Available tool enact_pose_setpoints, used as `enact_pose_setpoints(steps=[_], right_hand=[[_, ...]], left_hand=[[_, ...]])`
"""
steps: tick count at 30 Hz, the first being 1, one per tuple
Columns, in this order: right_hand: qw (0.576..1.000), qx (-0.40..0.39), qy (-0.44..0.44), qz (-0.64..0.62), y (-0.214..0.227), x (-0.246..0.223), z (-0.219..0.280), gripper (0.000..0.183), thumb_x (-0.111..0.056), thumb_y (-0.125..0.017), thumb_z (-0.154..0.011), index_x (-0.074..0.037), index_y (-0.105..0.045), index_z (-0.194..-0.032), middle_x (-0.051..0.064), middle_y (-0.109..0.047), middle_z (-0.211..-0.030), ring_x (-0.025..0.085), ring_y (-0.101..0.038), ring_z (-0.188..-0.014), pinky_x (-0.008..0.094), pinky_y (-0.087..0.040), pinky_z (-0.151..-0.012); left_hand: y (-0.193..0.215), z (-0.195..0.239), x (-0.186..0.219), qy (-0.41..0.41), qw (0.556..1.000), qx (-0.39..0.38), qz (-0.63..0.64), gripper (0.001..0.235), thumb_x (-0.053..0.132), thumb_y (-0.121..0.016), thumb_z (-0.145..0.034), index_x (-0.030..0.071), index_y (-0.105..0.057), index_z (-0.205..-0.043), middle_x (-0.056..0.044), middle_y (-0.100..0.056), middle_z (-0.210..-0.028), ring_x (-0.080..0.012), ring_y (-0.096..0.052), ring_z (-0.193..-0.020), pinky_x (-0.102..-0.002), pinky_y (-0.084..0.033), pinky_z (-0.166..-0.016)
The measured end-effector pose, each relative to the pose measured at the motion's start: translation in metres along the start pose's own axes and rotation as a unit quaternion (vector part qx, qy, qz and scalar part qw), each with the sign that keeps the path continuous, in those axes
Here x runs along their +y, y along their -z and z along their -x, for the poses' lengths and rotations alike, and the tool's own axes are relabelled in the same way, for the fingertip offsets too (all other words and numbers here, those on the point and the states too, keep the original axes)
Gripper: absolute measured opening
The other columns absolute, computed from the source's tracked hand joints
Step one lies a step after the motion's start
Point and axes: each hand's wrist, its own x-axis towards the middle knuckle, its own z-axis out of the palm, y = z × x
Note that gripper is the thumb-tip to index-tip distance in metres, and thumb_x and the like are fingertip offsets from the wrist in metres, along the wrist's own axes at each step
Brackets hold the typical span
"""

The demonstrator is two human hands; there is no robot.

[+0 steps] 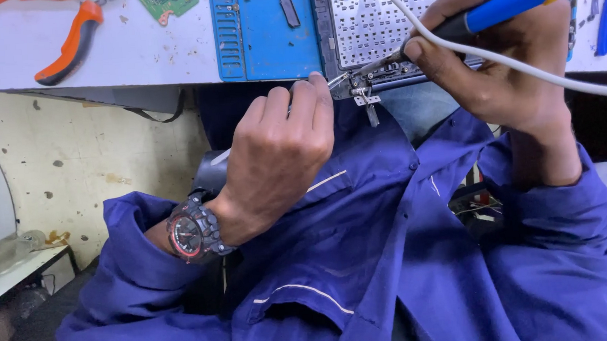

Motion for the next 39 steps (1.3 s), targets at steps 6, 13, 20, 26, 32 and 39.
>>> enact_pose_setpoints(steps=[6, 13, 20, 26, 32, 39], right_hand=[[1.0, 0.001, -0.001, 0.0, 0.0014, 0.005, 0.0019, 0.016, 0.014, -0.081, -0.116, 0.015, -0.067, -0.109, 0.024, -0.065, -0.105, 0.03, -0.062, -0.096, 0.037, -0.047, -0.082], [1.0, 0.004, 0.017, -0.007, 0.0012, 0.0075, 0.0017, 0.017, 0.016, -0.081, -0.116, 0.017, -0.066, -0.107, 0.026, -0.066, -0.105, 0.033, -0.063, -0.098, 0.04, -0.048, -0.086], [1.0, 0.004, 0.001, 0.0, 0.0019, 0.0069, 0.0039, 0.017, 0.015, -0.081, -0.117, 0.016, -0.067, -0.109, 0.025, -0.066, -0.106, 0.032, -0.063, -0.099, 0.039, -0.047, -0.086], [1.0, 0.005, -0.001, -0.011, 0.0008, 0.0076, 0.0038, 0.017, 0.016, -0.081, -0.117, 0.016, -0.066, -0.109, 0.024, -0.065, -0.105, 0.031, -0.062, -0.098, 0.038, -0.047, -0.085], [1.0, 0.006, 0.001, -0.007, 0.0007, 0.0057, 0.0039, 0.017, 0.016, -0.081, -0.117, 0.017, -0.066, -0.109, 0.025, -0.065, -0.106, 0.032, -0.063, -0.098, 0.038, -0.047, -0.084], [1.0, 0.005, -0.005, -0.011, -0.0004, 0.0051, 0.0029, 0.017, 0.016, -0.08, -0.119, 0.017, -0.066, -0.109, 0.025, -0.066, -0.105, 0.03, -0.063, -0.096, 0.035, -0.048, -0.08]], left_hand=[[-0.0002, -0.0001, -0.0001, 0.001, 1.0, 0.002, -0.004, 0.004, 0.01, -0.07, -0.102, 0.011, -0.073, -0.103, 0.004, -0.05, -0.075, -0.0122, -0.045, -0.064, -0.026, -0.034, -0.056], [-0.0002, 0.0008, -0.0002, -0.002, 1.0, -0.005, -0.004, 0.008, 0.009, -0.067, -0.102, 0.011, -0.073, -0.105, 0.003, -0.051, -0.076, -0.0123, -0.045, -0.065, -0.026, -0.035, -0.057], [-0.0003, 0.0006, 0.0001, 0.001, 1.0, -0.002, 0.002, 0.006, 0.009, -0.068, -0.102, 0.011, -0.073, -0.105, 0.003, -0.051, -0.077, -0.013, -0.045, -0.065, -0.027, -0.035, -0.057], [-0.0002, 0.0008, 0.0003, 0.001, 1.0, -0.004, -0.002, 0.007, 0.009, -0.067, -0.102, 0.011, -0.073, -0.105, 0.003, -0.051, -0.077, -0.013, -0.046, -0.066, -0.027, -0.036, -0.057], [0.0001, 0.0006, 0.0004, -0.001, 1.0, -0.003, 0.0, 0.006, 0.01, -0.067, -0.102, 0.011, -0.073, -0.105, 0.003, -0.051, -0.077, -0.0129, -0.045, -0.066, -0.027, -0.035, -0.057], [0.0014, 0.0, 0.0003, 0.001, 1.0, -0.001, 0.0, 0.006, 0.009, -0.068, -0.102, 0.011, -0.073, -0.105, 0.003, -0.05, -0.077, -0.013, -0.045, -0.065, -0.027, -0.035, -0.057]])
